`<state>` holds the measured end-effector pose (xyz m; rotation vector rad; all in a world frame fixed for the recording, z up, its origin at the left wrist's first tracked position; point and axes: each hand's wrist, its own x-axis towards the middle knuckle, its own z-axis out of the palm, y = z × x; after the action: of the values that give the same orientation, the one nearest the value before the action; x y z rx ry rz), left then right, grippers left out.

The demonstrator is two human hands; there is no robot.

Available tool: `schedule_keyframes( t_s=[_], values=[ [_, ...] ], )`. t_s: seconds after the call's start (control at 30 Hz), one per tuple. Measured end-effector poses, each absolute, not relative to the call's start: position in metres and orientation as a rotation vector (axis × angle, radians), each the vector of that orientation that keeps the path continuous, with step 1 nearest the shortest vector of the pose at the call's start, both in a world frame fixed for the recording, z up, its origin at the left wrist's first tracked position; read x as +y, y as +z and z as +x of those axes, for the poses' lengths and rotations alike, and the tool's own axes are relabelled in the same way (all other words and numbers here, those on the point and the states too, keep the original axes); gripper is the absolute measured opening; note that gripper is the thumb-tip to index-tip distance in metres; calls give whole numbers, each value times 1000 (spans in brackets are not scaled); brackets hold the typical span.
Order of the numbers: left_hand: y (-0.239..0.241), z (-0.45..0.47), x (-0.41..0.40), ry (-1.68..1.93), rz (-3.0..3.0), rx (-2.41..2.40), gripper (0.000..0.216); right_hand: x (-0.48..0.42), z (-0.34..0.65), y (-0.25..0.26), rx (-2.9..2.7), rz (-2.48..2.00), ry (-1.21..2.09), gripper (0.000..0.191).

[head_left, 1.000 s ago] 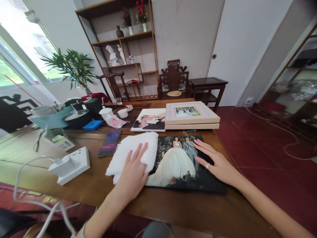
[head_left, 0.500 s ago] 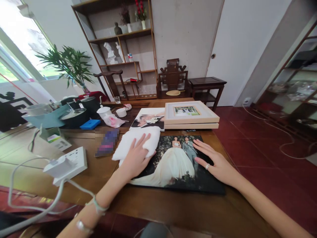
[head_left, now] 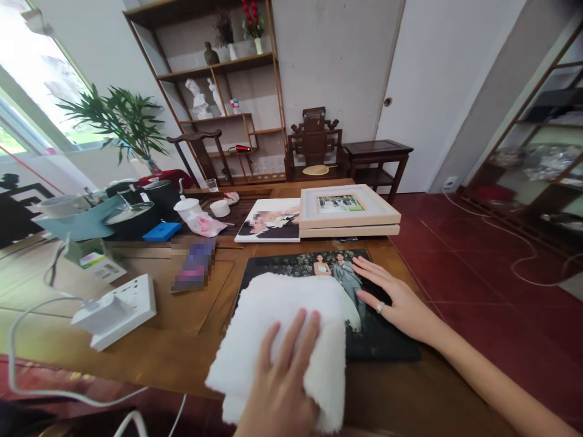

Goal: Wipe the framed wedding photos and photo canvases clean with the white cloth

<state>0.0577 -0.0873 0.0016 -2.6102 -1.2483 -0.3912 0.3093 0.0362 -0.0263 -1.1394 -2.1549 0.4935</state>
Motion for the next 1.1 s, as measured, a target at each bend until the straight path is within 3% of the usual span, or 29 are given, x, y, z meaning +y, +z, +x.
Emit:
schedule_keyframes(
  t_s=[0.23,0.53,0.7,0.9,1.1],
  values=[
    [19,67,-52,-341,-2606,-1525,13,38,309,-26,-2116,-1137,528,48],
    [24,33,13,-245,-2232,-1853,34,38,307,-26,-2111,-1166,532,49],
    [26,48,-15,-151,-2414,-1768,20,37,307,-25,-2105,-1173,534,49],
    [14,78,-67,-292,-2769,-1311,12,37,306,-23,-2098,-1171,532,49],
    [24,56,-28,-255,-2535,-1585,17,36,306,-24,-2081,-1150,533,46]
  ],
)
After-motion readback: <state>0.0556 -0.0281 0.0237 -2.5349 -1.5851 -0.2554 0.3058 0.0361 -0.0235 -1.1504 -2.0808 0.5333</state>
